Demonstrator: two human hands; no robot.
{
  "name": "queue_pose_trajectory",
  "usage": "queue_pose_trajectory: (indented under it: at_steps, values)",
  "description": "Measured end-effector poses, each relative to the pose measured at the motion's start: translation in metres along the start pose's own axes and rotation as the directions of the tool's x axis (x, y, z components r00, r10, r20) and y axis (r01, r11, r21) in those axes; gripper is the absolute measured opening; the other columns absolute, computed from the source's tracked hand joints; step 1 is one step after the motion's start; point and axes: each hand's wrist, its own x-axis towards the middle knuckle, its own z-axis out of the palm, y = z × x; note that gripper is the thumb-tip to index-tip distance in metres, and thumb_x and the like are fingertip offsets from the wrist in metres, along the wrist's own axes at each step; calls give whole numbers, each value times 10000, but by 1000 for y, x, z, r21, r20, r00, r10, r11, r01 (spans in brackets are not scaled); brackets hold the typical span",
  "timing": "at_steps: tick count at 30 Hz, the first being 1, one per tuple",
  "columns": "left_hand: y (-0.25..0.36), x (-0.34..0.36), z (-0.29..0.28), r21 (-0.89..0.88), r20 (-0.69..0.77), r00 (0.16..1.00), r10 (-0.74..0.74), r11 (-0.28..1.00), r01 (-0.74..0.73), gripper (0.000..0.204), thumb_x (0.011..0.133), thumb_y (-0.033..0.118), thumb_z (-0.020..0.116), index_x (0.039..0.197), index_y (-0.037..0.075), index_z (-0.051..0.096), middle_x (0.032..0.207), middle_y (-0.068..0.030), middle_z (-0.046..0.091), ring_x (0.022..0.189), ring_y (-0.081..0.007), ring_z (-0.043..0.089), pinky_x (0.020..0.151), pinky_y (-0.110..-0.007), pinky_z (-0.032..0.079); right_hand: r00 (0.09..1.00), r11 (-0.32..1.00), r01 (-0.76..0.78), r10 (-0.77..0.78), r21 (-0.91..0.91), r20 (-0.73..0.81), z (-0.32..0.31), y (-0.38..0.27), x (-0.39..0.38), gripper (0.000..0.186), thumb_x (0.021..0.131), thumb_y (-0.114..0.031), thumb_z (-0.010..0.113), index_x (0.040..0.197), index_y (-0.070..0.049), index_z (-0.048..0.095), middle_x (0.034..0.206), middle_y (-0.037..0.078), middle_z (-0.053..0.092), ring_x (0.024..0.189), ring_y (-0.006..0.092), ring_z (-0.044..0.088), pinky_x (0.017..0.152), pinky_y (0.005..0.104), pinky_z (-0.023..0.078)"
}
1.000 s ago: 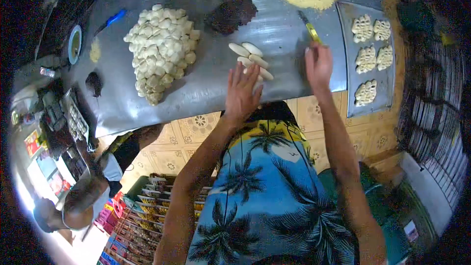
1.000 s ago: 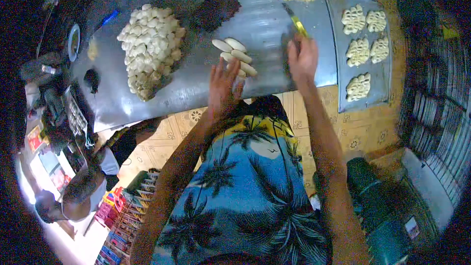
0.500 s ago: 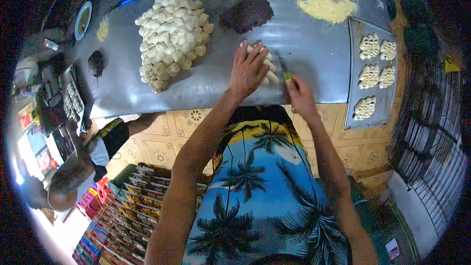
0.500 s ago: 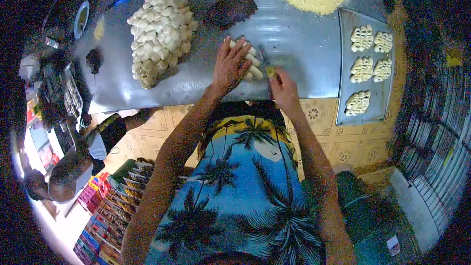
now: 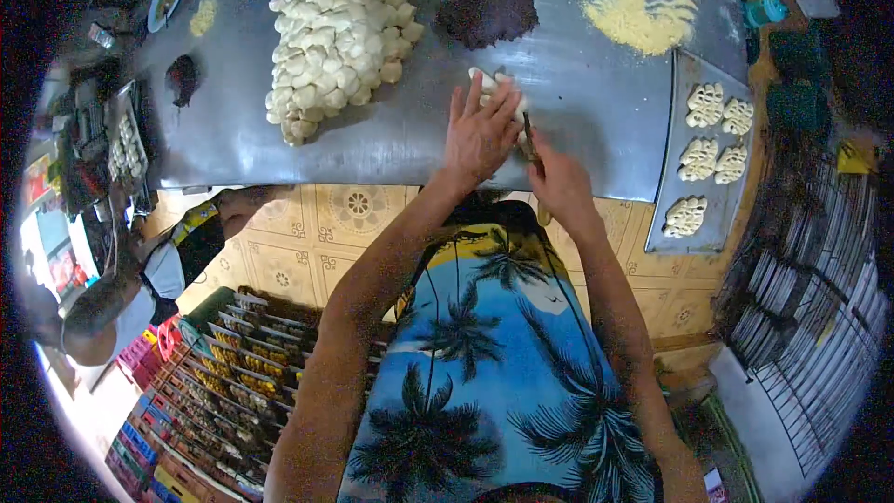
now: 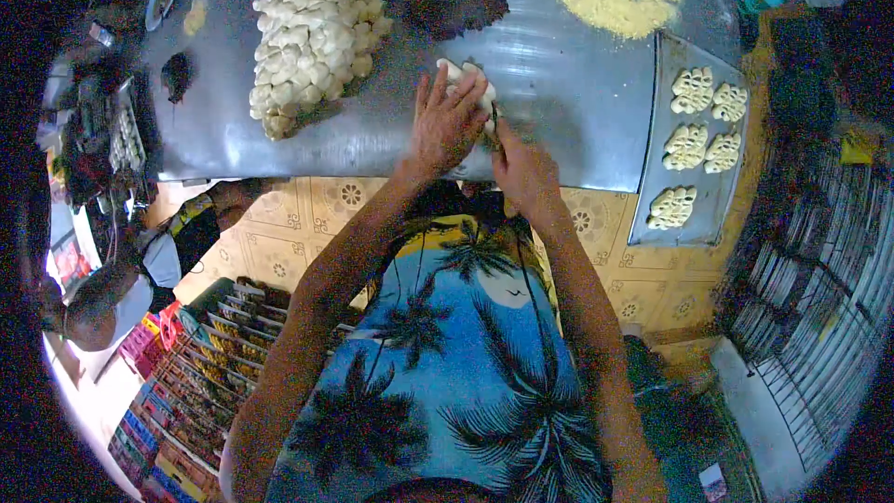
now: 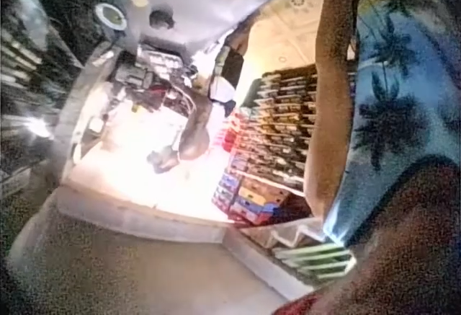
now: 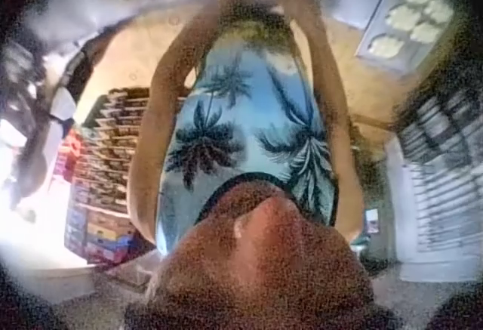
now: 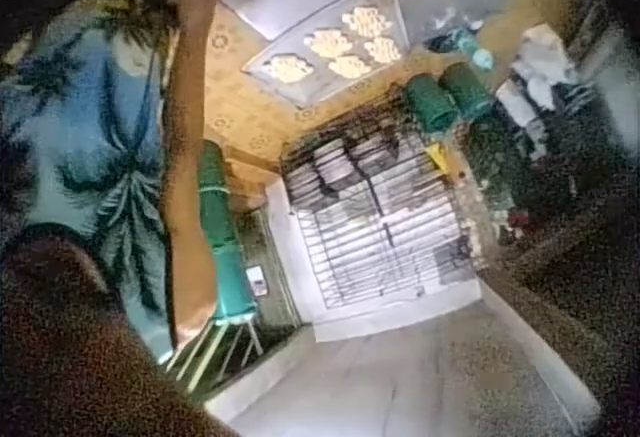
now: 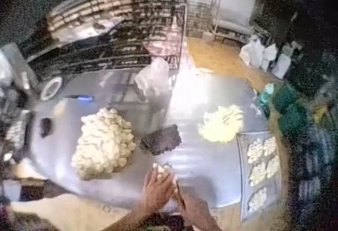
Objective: Shaping and filling bread dough to prepare rolls on a stainless steel workbench.
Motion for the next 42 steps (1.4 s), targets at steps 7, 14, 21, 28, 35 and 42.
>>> queue_pose_trajectory:
  at_steps: [7, 14, 21, 28, 35, 42]
  values:
    - [6, -6, 0, 63, 3, 1000, 11, 998, -11, 494, 1005, 361, 609, 1480, 237, 556, 1606, -7, 467, 1536, -416, 294, 1182, -725, 216, 995, 995, 101, -101, 22, -5, -11, -2, -32, 596, 955, -246, 612, 1531, -180, 475, 928, 247, 703, 851, 456, 690, 796, 545, 552]
    - [-1, 7, -3, 0, 21, 998, -57, 998, 57, 490, 1002, 349, 611, 1472, 224, 559, 1579, -5, 489, 1509, -412, 340, 1188, -718, 211, 981, 992, 122, -127, -42, -148, -24, -26, 13, 597, 925, -198, 629, 1509, -177, 507, 926, 235, 706, 842, 462, 691, 737, 526, 566]
    - [-2, -4, -1, 64, -3, 1000, -14, 998, 14, 477, 985, 364, 632, 1436, 216, 587, 1567, 1, 504, 1497, -410, 360, 1177, -722, 221, 995, 1000, 3, 0, 31, -99, 16, 5, 8, 610, 935, -239, 634, 1523, -195, 479, 940, 235, 712, 859, 483, 681, 763, 562, 542]
    - [3, -7, -3, 19, -6, 999, -47, 999, 47, 466, 988, 336, 621, 1439, 220, 593, 1566, -10, 515, 1486, -440, 367, 1164, -744, 220, 985, 988, 117, -103, -101, 140, -35, -31, -20, 536, 956, -228, 618, 1482, -175, 530, 903, 243, 708, 801, 465, 686, 748, 559, 545]
    - [-13, 11, -7, -14, -51, 997, -66, 998, 65, 430, 995, 313, 618, 1406, 189, 628, 1550, -21, 534, 1457, -454, 397, 1172, -716, 238, 978, 986, 163, -160, 15, -132, -12, -23, 28, 563, 923, -191, 635, 1470, -98, 543, 894, 257, 693, 805, 444, 691, 729, 535, 546]
    - [-1, -10, -5, 21, -16, 998, -53, 998, 53, 410, 1017, 353, 592, 1396, 205, 646, 1552, -8, 534, 1472, -428, 385, 1186, -689, 225, 982, 974, 139, -113, 176, -149, -2, -14, 10, 544, 923, -191, 636, 1457, -125, 554, 915, 242, 700, 838, 445, 691, 739, 539, 541]
